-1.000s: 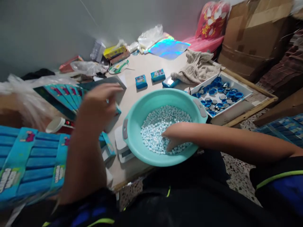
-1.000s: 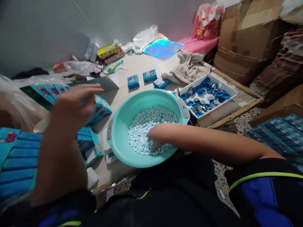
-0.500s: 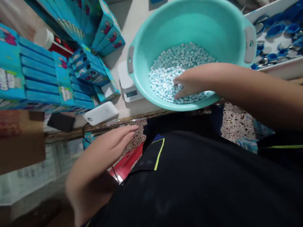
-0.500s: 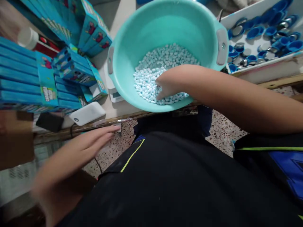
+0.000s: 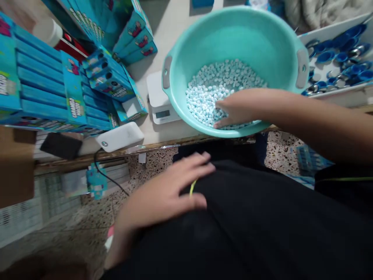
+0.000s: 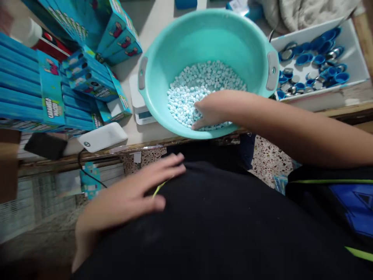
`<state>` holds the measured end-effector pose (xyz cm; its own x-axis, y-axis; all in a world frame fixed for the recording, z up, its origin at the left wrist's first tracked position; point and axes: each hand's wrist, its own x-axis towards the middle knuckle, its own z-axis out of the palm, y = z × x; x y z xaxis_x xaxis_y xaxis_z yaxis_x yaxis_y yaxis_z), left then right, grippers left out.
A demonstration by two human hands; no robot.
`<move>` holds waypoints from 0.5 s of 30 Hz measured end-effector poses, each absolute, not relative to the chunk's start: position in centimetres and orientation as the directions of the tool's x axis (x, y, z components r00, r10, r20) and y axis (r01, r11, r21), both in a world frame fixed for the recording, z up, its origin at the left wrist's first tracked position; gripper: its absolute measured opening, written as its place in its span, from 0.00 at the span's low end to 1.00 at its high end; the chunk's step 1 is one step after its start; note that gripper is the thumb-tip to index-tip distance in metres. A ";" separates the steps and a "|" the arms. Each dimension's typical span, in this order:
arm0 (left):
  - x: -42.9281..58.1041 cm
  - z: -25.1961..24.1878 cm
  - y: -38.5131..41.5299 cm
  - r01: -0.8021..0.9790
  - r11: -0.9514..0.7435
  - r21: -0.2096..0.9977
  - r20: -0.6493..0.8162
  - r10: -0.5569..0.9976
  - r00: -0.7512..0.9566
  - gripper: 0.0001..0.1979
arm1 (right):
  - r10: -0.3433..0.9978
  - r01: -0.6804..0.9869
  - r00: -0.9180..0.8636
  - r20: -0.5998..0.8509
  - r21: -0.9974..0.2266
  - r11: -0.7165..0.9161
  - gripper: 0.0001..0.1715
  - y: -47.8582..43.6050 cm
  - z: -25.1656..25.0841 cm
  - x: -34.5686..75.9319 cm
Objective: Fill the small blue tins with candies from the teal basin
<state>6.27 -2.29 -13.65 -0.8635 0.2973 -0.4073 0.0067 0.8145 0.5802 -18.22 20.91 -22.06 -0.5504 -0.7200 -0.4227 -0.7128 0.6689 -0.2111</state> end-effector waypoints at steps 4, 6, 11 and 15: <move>-2.1 -13.5 -4.6 0.019 0.780 0.626 0.083 -0.042 -0.996 0.16 | -0.711 -0.750 -0.443 -0.545 -0.209 0.628 0.34 21.0 -19.0 -16.4; -8.2 -12.7 -6.0 0.118 0.720 0.684 0.269 -0.097 -0.958 0.16 | -0.726 -0.754 -0.448 -0.522 -0.216 0.621 0.32 21.1 -18.4 -15.9; -26.1 -12.9 -5.8 0.167 0.986 0.021 0.132 0.162 -0.978 0.33 | -0.719 -0.726 -0.536 -0.441 -0.193 0.660 0.39 20.2 -18.9 -16.4; -37.2 -16.5 -4.3 0.244 0.968 -0.053 -0.096 0.239 -0.966 0.42 | -0.547 -0.557 -0.624 -0.558 -0.173 0.812 0.52 18.9 -19.1 -17.2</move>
